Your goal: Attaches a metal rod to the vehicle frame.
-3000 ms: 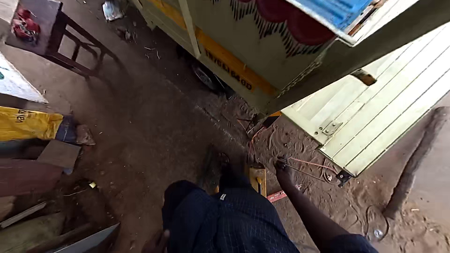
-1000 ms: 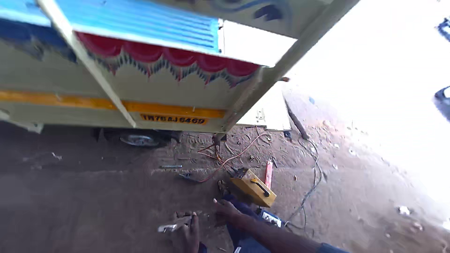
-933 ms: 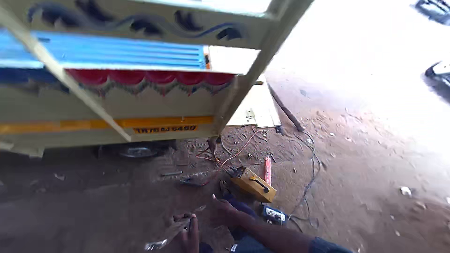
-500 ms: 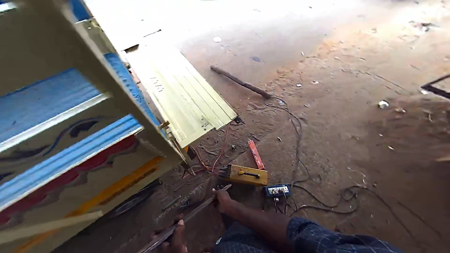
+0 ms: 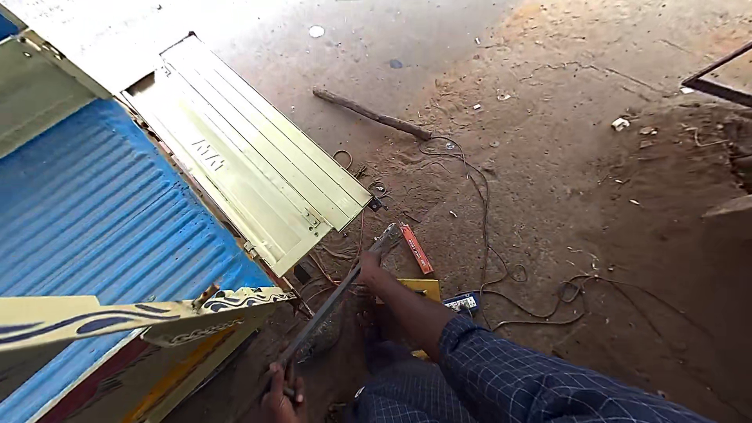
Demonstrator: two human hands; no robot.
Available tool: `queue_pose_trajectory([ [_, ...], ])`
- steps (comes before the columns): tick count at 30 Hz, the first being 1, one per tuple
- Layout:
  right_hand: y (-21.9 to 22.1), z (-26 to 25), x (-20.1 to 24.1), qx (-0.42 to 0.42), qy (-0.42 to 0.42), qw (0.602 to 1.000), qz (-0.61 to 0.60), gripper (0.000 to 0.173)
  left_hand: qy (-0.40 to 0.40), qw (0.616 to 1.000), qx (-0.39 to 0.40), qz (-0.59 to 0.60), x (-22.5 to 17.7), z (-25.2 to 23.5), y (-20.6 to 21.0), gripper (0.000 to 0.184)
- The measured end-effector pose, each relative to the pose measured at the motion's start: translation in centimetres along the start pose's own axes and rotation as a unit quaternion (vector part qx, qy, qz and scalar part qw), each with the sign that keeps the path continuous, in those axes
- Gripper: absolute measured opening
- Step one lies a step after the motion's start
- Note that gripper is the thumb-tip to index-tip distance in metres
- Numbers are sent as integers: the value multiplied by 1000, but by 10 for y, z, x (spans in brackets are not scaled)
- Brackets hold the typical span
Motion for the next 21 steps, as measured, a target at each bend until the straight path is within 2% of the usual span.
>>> queue_pose_trajectory([
  [5,13,-40,21,3,9,1000,8,84,-26,999,-2,-25,5,-50,40,31],
  [13,30,-104,38,26,-3,999,-37,96,-44,999,-3,28,17,-98,57,35],
  [17,38,-96,46,42,-1,998,-53,89,-21,998,48,31,14,-105,56,35],
  [21,42,-85,49,56,-3,996,-73,92,-4,997,57,45,7,-109,52,34],
])
Point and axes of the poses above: each hand's wrist, its own z-axis away from the middle knuckle, its own y-axis out of the palm, x = y × z, the point moved 8 cm from there along -z, towards the middle knuckle, and after that the axes turned 8 degrees about x, right-handed, at the moved point
